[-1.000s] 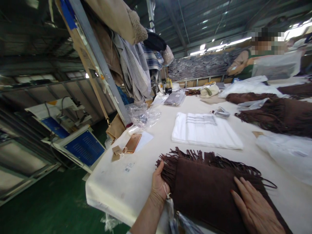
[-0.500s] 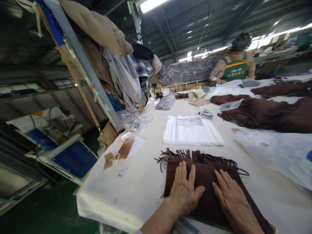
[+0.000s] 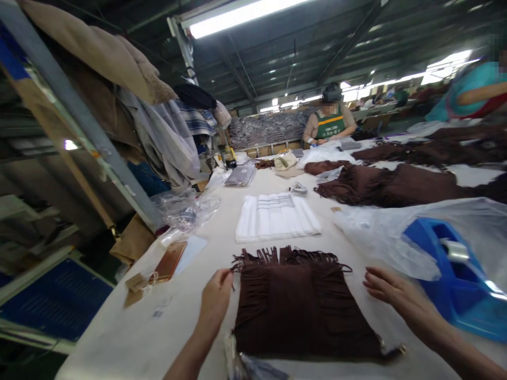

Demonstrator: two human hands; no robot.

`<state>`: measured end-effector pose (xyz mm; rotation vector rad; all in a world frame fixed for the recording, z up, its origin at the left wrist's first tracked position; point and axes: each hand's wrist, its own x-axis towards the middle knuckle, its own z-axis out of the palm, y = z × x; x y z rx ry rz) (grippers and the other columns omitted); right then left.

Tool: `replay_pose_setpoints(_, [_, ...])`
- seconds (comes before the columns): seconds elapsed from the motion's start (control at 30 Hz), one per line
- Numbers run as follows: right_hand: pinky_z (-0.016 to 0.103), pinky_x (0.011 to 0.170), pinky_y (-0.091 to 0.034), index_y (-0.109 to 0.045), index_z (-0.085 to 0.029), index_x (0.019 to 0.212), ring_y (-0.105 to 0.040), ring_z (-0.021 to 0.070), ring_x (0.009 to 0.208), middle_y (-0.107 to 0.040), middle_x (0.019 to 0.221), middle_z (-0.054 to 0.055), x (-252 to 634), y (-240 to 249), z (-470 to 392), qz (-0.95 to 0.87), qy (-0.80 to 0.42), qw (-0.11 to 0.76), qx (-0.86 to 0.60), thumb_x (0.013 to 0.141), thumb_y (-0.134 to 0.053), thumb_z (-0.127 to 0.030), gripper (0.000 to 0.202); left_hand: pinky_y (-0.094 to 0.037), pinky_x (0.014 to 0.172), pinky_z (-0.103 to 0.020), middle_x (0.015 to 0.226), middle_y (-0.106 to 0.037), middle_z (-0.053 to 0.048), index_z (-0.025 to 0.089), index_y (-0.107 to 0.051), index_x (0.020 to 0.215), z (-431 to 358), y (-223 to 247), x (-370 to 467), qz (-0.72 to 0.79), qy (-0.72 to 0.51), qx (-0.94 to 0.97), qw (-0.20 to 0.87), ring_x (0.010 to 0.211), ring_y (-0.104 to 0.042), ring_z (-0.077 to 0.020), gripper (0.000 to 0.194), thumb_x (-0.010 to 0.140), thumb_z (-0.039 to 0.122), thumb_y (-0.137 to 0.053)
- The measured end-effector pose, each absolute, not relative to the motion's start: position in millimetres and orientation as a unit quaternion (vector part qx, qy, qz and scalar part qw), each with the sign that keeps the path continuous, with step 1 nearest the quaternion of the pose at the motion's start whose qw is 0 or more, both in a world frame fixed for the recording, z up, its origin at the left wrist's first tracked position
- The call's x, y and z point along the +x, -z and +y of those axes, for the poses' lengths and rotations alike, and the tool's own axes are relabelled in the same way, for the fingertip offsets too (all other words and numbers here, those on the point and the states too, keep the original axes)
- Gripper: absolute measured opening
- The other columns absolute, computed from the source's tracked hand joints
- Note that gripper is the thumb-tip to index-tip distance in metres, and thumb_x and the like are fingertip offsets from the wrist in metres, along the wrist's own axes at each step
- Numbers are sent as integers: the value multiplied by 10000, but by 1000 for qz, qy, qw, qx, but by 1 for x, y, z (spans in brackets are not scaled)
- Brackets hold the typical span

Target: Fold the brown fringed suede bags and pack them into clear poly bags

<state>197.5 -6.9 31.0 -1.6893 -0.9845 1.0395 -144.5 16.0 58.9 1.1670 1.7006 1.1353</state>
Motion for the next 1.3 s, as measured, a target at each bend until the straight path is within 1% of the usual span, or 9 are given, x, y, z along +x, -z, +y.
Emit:
replay_pose_setpoints(0.1, [366,793,-539,-542,-143,909,-672,269,847,-685,918,170,203,-28,-4,-252,-557,452,-649,673,-621,-347,322,-489,791,-441,728,-651,-103,136,-591,723,35,-43,-167,670,-407,385,487,758,-634,-250,315,584,405,-681])
replay_pose_setpoints(0.2, [322,758,-533,-565,-140,858,-680,230,794,-701,868,136,199,-21,4,-249,-632,416,-604,732,-621,-341,243,-504,716,-346,760,-674,-113,118,-593,738,47,-38,-167,626,-376,350,587,710,-644,-209,416,500,415,-762])
replay_pose_setpoints(0.37, [314,771,-518,-641,-117,891,-674,207,815,-713,888,114,204,-28,25,-272,-759,319,-498,830,-538,-410,317,-489,604,-269,757,-702,-104,84,-647,844,74,-44,-160,617,-226,303,690,655,-640,-184,514,579,513,-746])
replay_pose_setpoints(0.57, [366,974,-419,-677,-127,948,-628,219,999,-713,962,81,205,-19,67,-214,-842,313,-382,845,-544,-331,264,-475,857,-305,806,-724,-62,112,-674,895,107,-31,-150,510,-268,141,805,839,-665,-203,287,702,324,-693])
replay_pose_setpoints(0.73, [337,943,-442,-687,-134,925,-647,222,957,-723,908,74,190,-8,97,-151,-894,248,-342,788,-591,-399,314,-412,967,-372,846,-716,-95,111,-687,838,130,-22,-143,415,-165,139,884,1005,-615,-281,402,645,463,-700])
replay_pose_setpoints(0.93, [394,849,-505,-651,-159,1035,-644,278,956,-709,963,99,181,-16,125,-214,-892,137,-374,698,-642,-487,470,-405,972,-446,959,-688,-134,124,-661,941,162,-2,-119,337,-42,208,917,1115,-535,-352,584,541,545,-727])
replay_pose_setpoints(1.13, [394,822,-521,-617,-153,1128,-629,294,985,-702,989,86,180,-35,135,-334,-877,98,-332,703,-656,-424,506,-498,816,-458,936,-694,-116,147,-636,1043,171,-31,-87,369,-47,231,899,1038,-567,-403,681,414,350,-800])
replay_pose_setpoints(1.23, [374,871,-507,-609,-246,1171,-577,276,1088,-654,1135,60,177,-49,117,-546,-745,75,-375,766,-617,-293,407,-503,812,-443,949,-699,-82,171,-631,1093,155,-54,-85,327,-23,388,861,1036,-574,-376,624,520,385,-757])
replay_pose_setpoints(1.3, [407,981,-422,-564,-321,1219,-504,264,1178,-581,1250,33,173,-54,95,-691,-605,90,-386,788,-582,-233,439,-432,947,-442,1114,-654,-67,217,-567,1200,133,-58,-89,289,-29,578,762,1127,-526,-336,572,664,391,-665])
